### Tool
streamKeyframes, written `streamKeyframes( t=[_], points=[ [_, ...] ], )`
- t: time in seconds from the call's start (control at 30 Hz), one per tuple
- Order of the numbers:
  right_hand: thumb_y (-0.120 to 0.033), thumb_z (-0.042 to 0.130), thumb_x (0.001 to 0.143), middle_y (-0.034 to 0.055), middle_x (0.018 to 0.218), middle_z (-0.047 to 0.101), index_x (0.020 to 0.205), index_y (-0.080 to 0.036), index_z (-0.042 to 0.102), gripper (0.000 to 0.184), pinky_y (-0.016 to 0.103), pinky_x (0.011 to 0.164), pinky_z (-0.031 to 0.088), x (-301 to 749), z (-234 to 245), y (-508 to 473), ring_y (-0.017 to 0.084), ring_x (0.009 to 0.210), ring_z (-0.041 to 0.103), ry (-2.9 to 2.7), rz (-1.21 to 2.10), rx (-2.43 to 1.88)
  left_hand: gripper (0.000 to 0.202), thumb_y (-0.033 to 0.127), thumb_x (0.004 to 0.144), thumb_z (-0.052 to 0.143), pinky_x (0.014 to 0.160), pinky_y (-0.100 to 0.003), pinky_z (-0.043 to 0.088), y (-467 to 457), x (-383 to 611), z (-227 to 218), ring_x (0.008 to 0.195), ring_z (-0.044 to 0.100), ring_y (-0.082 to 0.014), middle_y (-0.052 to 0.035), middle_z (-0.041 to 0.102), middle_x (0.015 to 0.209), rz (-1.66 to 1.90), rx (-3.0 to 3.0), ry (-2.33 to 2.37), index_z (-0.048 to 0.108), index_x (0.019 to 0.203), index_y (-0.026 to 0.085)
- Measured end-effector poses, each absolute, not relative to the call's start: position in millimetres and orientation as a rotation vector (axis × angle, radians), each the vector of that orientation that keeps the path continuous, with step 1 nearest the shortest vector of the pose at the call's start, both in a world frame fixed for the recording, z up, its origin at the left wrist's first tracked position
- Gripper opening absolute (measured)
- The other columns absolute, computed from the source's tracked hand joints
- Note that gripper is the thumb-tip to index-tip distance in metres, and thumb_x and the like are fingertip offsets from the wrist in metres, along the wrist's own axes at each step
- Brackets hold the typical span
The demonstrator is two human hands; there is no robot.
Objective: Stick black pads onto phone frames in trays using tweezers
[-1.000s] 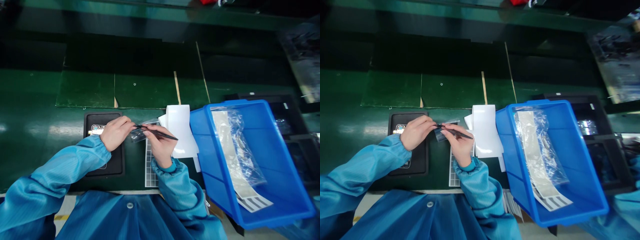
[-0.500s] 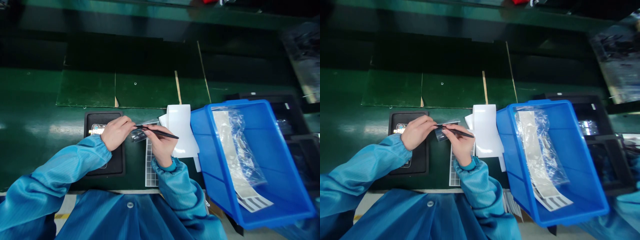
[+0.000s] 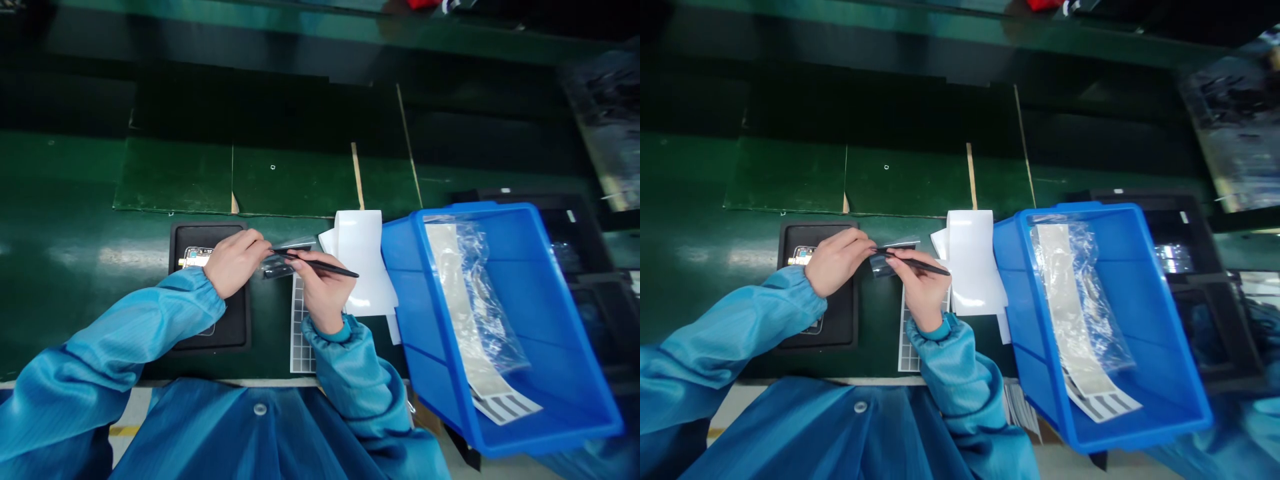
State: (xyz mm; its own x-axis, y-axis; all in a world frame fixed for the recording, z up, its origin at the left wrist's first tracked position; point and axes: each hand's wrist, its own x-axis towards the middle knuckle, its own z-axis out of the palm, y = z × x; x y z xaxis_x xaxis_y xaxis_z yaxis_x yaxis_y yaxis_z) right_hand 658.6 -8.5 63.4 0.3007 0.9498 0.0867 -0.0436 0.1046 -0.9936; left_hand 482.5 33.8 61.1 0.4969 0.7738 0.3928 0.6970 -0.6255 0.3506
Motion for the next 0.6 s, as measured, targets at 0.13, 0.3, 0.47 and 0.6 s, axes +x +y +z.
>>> streamKeyframes(
  t=[0.13, 0.3, 0.47, 0.6],
  points=[
    [-0.03, 0.085, 0.077, 0.0037, 0.088, 0.079, 0.086, -0.023, 0.074, 0.015, 0.039, 0.077, 0.067, 658, 67, -9, 0.026, 0.083, 0.078, -0.956, 0.951, -1.248, 0.024, 0.034, 0.098, 0.056, 0.081, -0.033, 0.053, 44, 482, 61, 0.091, 0.064, -0.0214, -0.0087, 0.066, 0.1, 0.692, 2.583, 1.387, 0.066, 0.107, 0.015],
    [-0.031, 0.086, 0.075, 0.0035, 0.083, 0.078, 0.084, -0.023, 0.074, 0.017, 0.038, 0.072, 0.066, 660, 68, -13, 0.025, 0.075, 0.078, -0.929, 0.987, -1.271, 0.027, 0.03, 0.092, 0.063, 0.084, -0.042, 0.051, 20, 432, 93, 0.098, 0.06, -0.0279, -0.0137, 0.063, 0.111, 0.37, 2.57, 1.514, 0.062, 0.113, 0.013],
    [-0.028, 0.086, 0.076, 0.0019, 0.08, 0.078, 0.085, -0.023, 0.075, 0.015, 0.031, 0.065, 0.064, 650, 62, -20, 0.02, 0.065, 0.076, -0.905, 1.146, -1.242, 0.02, 0.031, 0.085, 0.072, 0.076, -0.038, 0.049, -48, 377, 110, 0.092, 0.059, -0.0252, -0.0076, 0.064, 0.1, -0.041, 2.582, 1.155, 0.065, 0.098, 0.017],
    [-0.032, 0.087, 0.076, 0.0011, 0.075, 0.077, 0.084, -0.022, 0.075, 0.017, 0.029, 0.062, 0.063, 624, 57, -23, 0.019, 0.062, 0.075, -0.904, 1.352, -1.228, 0.015, 0.021, 0.088, 0.068, 0.077, -0.036, 0.048, -77, 378, 96, 0.091, 0.06, -0.0227, -0.006, 0.066, 0.096, 0.045, 2.573, 1.128, 0.064, 0.101, 0.016]
  ],
)
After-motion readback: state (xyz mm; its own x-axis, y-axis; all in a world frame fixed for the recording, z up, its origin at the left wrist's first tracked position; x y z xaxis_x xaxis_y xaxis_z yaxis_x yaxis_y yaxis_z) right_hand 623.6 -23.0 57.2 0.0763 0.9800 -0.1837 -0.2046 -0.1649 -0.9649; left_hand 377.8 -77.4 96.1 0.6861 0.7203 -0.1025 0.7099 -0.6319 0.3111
